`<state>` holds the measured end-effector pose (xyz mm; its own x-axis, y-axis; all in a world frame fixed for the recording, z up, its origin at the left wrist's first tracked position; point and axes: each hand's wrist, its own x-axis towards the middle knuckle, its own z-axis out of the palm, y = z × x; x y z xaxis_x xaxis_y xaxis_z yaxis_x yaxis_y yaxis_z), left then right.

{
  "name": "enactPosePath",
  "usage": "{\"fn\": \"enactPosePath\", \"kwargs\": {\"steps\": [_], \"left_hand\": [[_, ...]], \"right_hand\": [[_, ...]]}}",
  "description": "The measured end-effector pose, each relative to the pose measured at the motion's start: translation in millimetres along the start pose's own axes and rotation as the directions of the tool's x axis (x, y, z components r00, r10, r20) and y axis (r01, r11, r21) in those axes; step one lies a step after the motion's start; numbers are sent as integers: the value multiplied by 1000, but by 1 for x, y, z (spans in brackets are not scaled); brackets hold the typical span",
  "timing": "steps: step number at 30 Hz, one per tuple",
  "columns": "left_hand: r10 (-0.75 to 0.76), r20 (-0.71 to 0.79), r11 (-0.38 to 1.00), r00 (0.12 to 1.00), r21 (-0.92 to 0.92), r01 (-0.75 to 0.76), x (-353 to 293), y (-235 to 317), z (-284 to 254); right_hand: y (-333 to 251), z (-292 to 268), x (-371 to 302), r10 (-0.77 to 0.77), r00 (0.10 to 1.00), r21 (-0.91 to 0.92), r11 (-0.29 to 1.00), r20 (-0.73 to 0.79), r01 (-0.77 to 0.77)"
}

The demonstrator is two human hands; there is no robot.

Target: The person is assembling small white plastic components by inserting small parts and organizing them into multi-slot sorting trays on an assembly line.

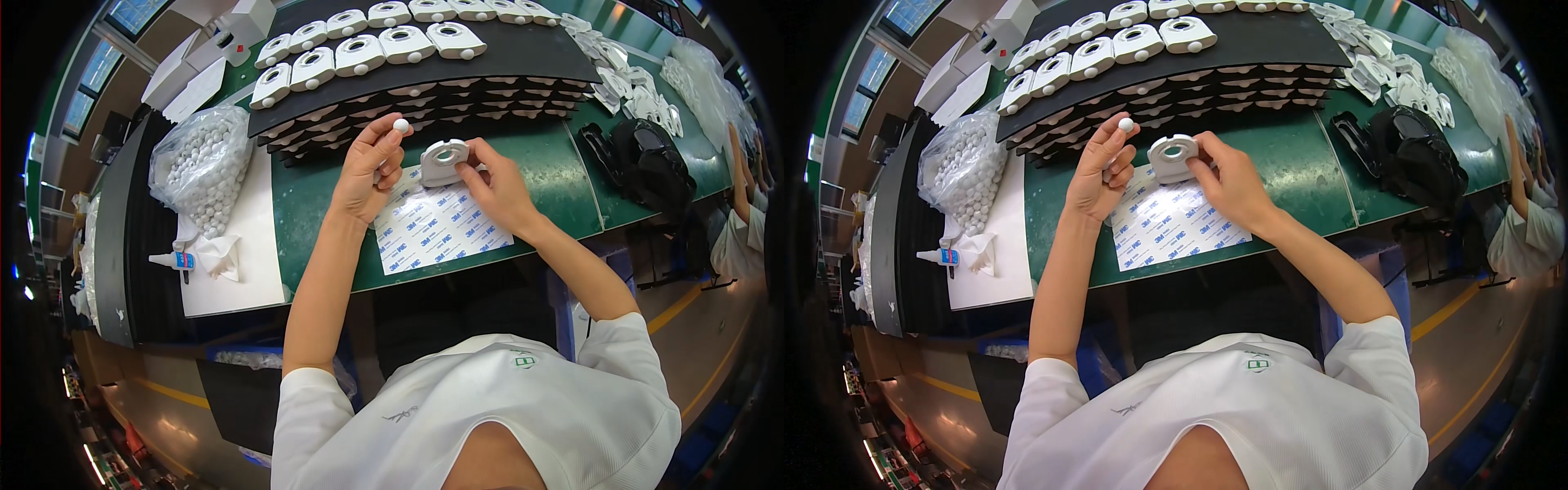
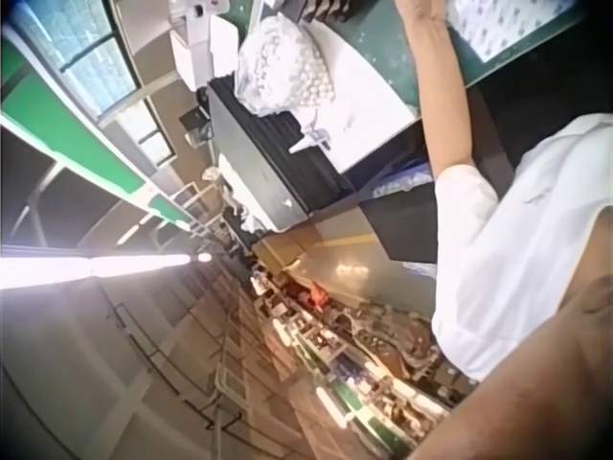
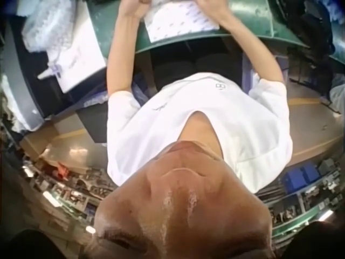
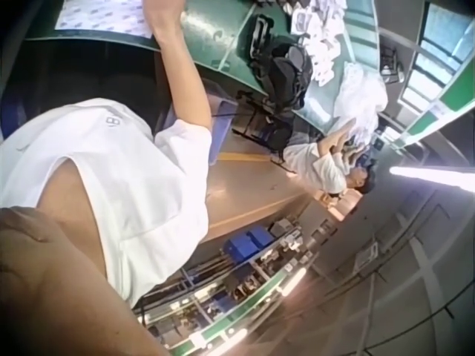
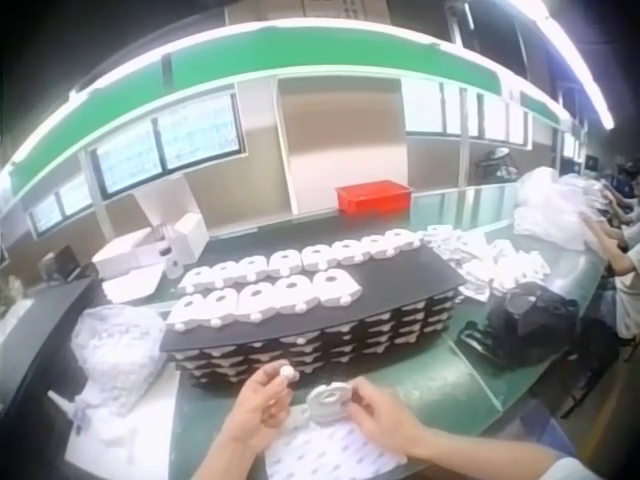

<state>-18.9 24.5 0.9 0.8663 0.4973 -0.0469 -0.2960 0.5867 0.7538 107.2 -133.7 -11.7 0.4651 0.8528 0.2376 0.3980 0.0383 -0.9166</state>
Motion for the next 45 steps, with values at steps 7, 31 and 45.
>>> {"fn": "enactPosePath", "kwargs": {"steps": [7,31,45], "left_hand": [[-13,-22,1000,1000,23,14,0,-1,0],[-96,73,984,993,161,83,-6,-1,12],[-85,50,956,995,286,68,-6,-4,14]], "right_hand": [[-7,7,1,-4,995,24,1000,96,1],[-26,-47,9,-642,729,-197,703,237,683],[4,-19,13,78,996,713,695,46,-87]]}}
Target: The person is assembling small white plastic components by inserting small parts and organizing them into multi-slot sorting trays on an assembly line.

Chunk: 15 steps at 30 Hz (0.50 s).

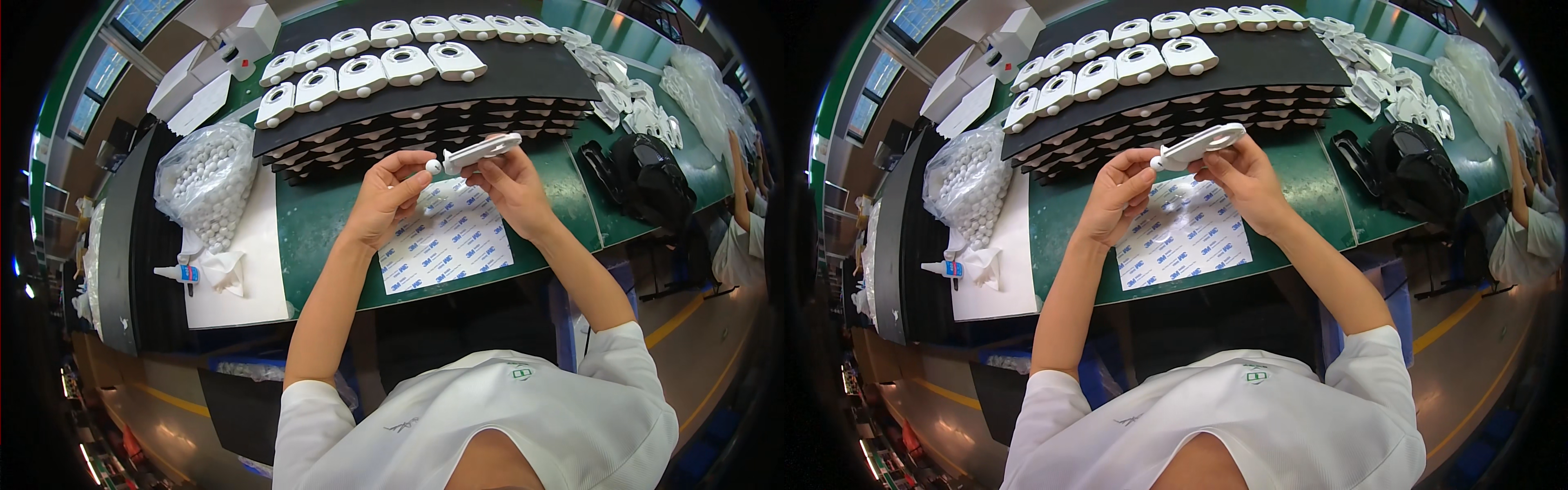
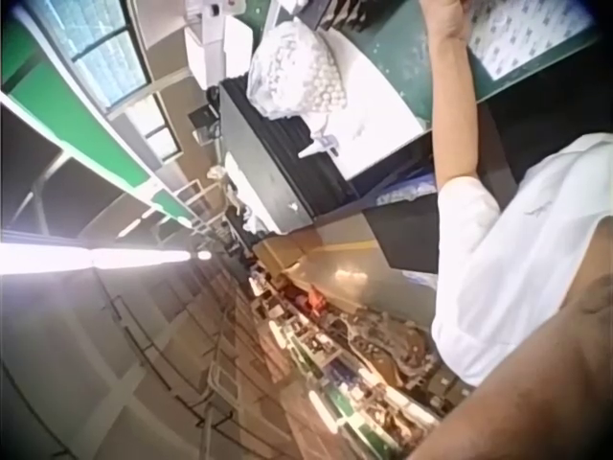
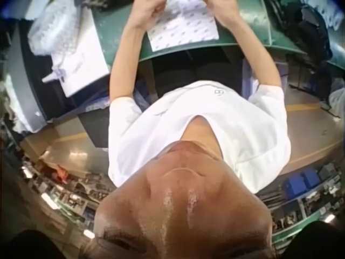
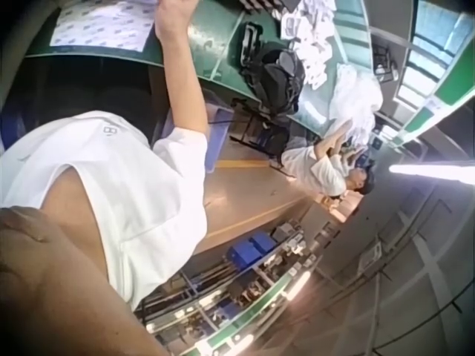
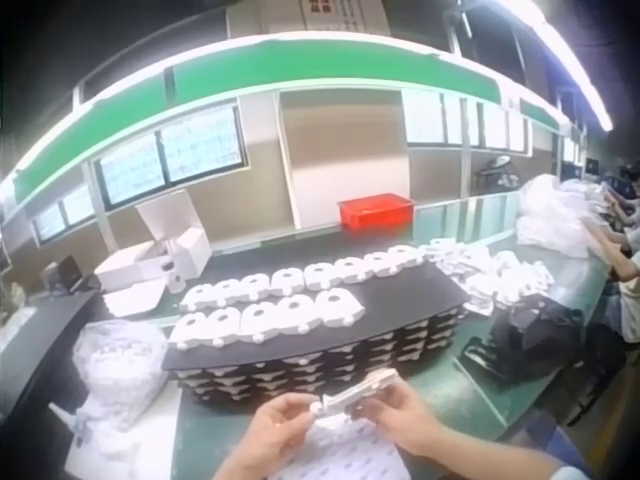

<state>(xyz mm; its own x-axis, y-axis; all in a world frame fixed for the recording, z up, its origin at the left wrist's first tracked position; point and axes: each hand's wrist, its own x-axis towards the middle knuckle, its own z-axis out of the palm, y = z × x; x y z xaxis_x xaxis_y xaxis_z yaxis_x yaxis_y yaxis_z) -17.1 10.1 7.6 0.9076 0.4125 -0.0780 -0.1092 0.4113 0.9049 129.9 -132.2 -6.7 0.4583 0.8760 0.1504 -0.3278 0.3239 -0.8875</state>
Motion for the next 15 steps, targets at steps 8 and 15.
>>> {"fn": "enactPosePath", "kwargs": {"steps": [8,15], "left_hand": [[-17,-24,998,1000,60,18,1,0,2],[-3,-12,997,1000,73,4,1,-2,0]], "right_hand": [[6,-4,2,43,997,80,996,65,-49],[4,-4,0,48,995,85,995,85,-56]]}}
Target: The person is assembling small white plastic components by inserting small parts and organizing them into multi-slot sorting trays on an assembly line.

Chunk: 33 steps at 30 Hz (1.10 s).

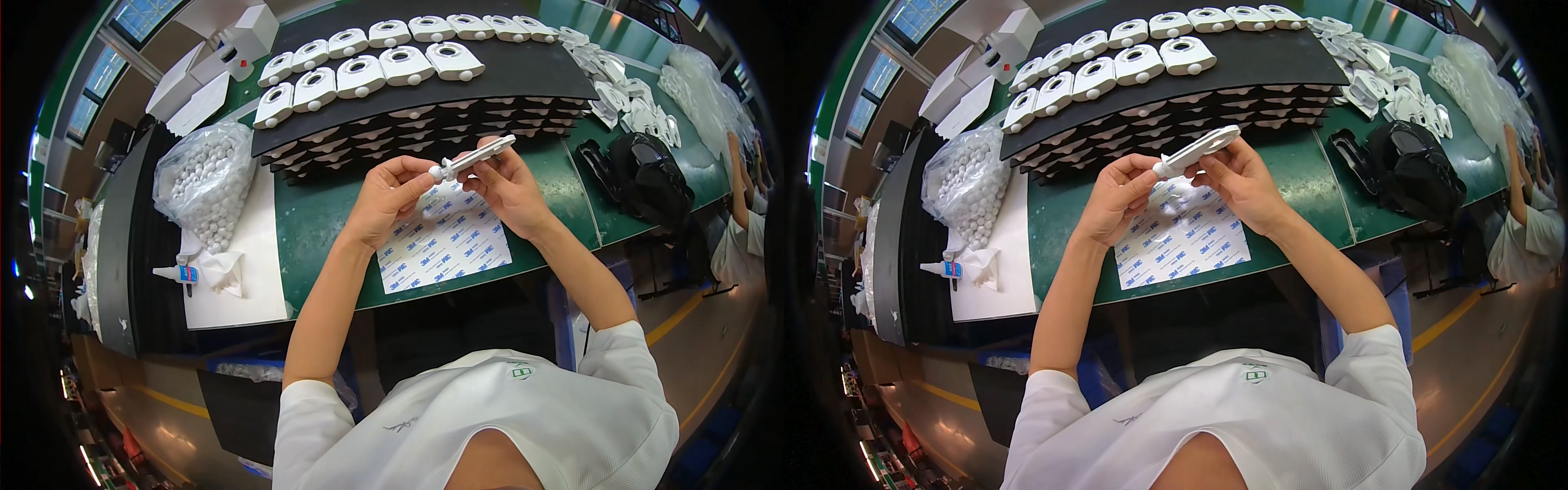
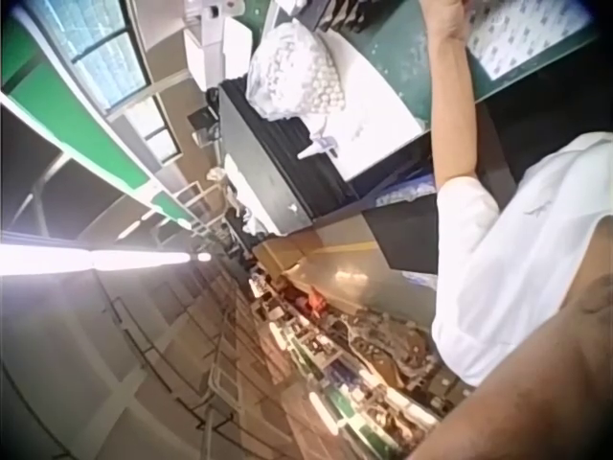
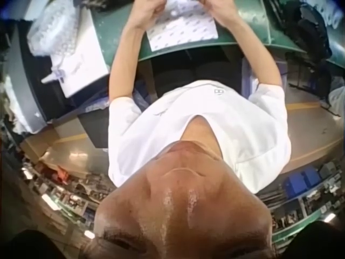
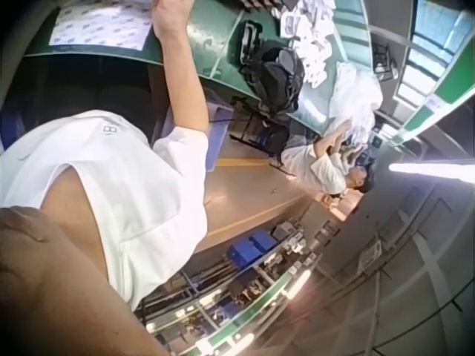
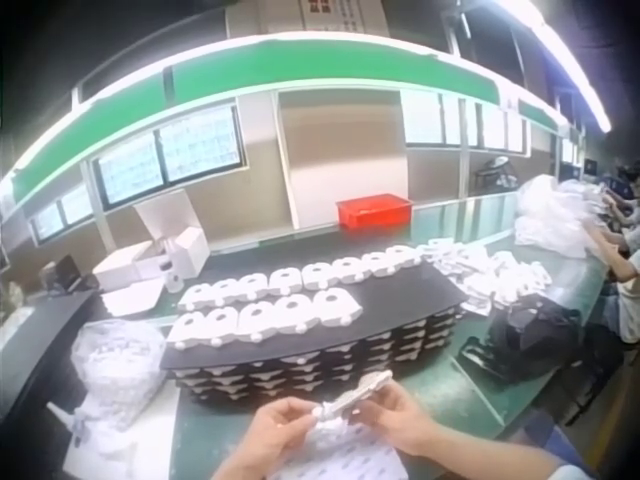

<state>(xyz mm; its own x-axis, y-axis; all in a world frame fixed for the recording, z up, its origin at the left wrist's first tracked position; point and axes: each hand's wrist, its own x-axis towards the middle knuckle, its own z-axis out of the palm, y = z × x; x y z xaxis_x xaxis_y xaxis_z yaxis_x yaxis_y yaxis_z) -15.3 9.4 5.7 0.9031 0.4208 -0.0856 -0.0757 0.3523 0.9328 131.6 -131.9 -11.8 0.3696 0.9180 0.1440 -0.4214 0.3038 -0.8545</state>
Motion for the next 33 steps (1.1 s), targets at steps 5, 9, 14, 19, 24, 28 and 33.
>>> {"fn": "enactPosePath", "kwargs": {"steps": [5,9,14,19,24,28,33], "left_hand": [[-10,19,999,1000,30,9,0,0,-1],[-28,17,997,999,68,26,0,0,2],[33,-7,968,999,247,-30,-2,0,4],[162,131,906,978,374,-200,-1,-1,0],[147,54,936,988,316,-156,1,-6,9],[-103,-12,989,995,-110,101,-1,1,-3],[-66,-54,862,996,-506,29,7,2,-17]], "right_hand": [[-2,1,-1,9,1000,-30,1000,-12,-9],[0,0,-1,16,1000,-40,999,7,-16],[-7,9,-3,40,999,-106,994,30,-37],[-19,7,-7,-4,977,-267,962,213,62],[-57,19,-1,-100,961,-459,863,257,212],[-111,14,28,-246,969,-594,777,18,208],[-152,-39,83,-188,968,-905,419,-169,-77]]}}
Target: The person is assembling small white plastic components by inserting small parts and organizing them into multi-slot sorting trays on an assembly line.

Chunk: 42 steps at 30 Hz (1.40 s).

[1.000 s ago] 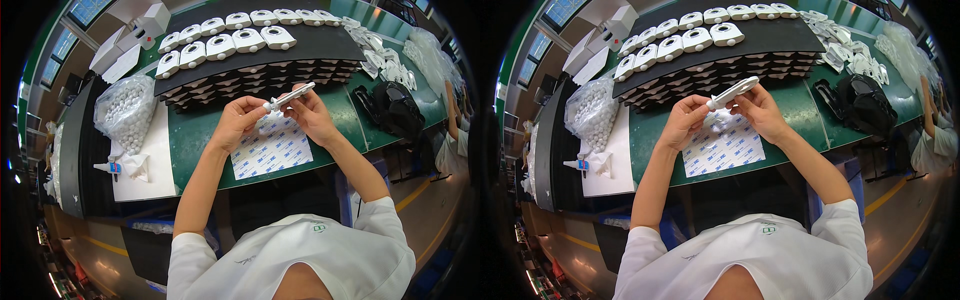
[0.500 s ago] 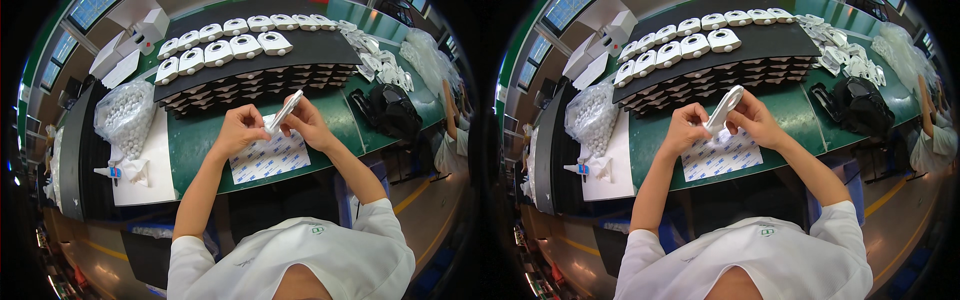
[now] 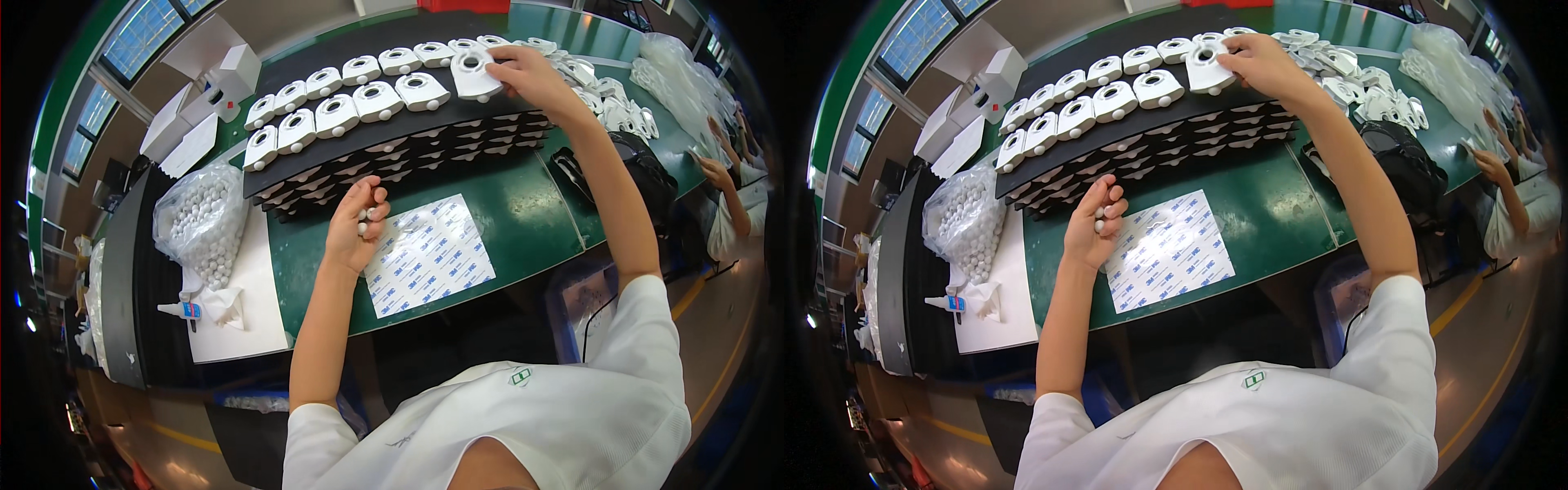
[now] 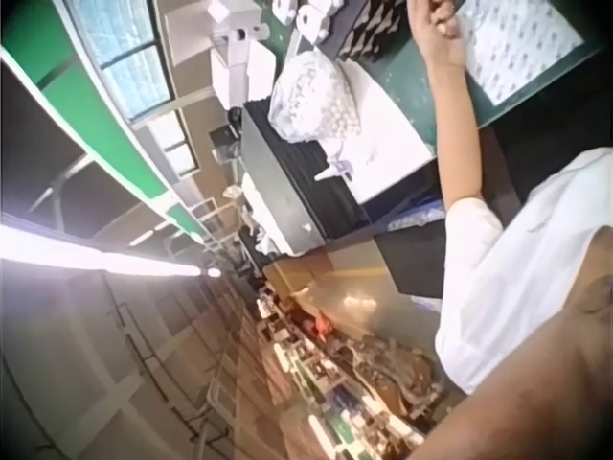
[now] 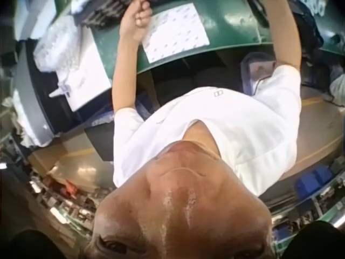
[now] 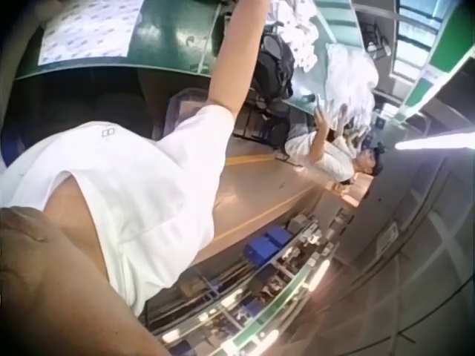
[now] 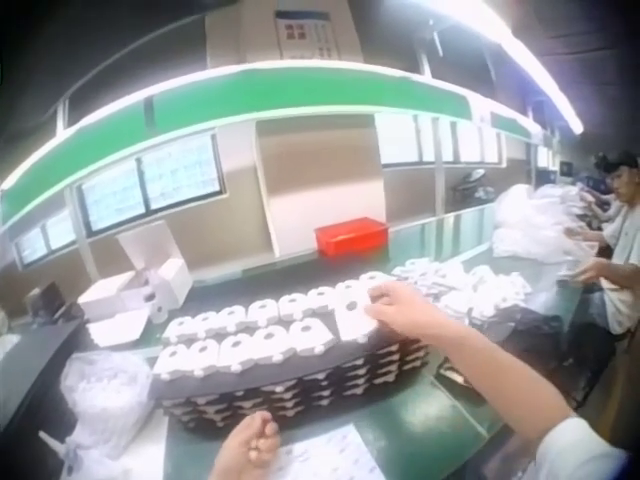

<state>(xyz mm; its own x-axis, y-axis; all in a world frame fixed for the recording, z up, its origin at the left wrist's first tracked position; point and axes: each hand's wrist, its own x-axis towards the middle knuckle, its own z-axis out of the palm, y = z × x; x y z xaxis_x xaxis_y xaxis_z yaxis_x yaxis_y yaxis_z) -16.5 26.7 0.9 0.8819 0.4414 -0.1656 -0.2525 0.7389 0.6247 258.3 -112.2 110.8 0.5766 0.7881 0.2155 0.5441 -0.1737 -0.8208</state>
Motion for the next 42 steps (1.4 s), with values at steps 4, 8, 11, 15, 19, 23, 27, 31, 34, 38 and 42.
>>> {"fn": "enactPosePath", "kwargs": {"steps": [4,8,11,15,19,23,27,31,34,38,42], "left_hand": [[-46,-47,999,998,-12,45,5,-3,-5],[-63,-32,991,998,-123,58,5,-2,-13],[-54,-66,984,996,-171,42,4,-2,-13],[9,-140,985,990,-169,-33,2,-6,-2],[54,-109,993,993,-98,-65,0,-5,6],[14,-76,999,997,-44,-17,0,-5,8],[-48,-5,999,999,19,48,0,-1,-10],[-67,58,997,996,50,64,1,-3,-12],[-52,66,998,996,39,50,1,-3,-10],[6,32,999,999,50,-8,-2,-3,-1],[34,-13,998,999,51,-34,-2,-3,4]], "right_hand": [[11,5,27,144,981,-13,990,131,-143],[12,9,32,150,982,-36,988,118,-147],[12,-6,28,129,989,-84,989,66,-123],[38,-62,33,63,996,-259,963,-69,-79],[112,-126,41,-216,953,-769,639,-210,-25],[146,-126,27,201,978,-899,418,-48,-130],[157,-109,13,336,876,-763,443,-345,-471],[192,-121,10,242,817,-676,466,-524,-571],[202,-142,16,271,867,-718,485,-419,-499],[193,-156,16,450,832,-509,659,-323,-554],[170,-160,-11,328,868,-277,854,-373,-441]]}}
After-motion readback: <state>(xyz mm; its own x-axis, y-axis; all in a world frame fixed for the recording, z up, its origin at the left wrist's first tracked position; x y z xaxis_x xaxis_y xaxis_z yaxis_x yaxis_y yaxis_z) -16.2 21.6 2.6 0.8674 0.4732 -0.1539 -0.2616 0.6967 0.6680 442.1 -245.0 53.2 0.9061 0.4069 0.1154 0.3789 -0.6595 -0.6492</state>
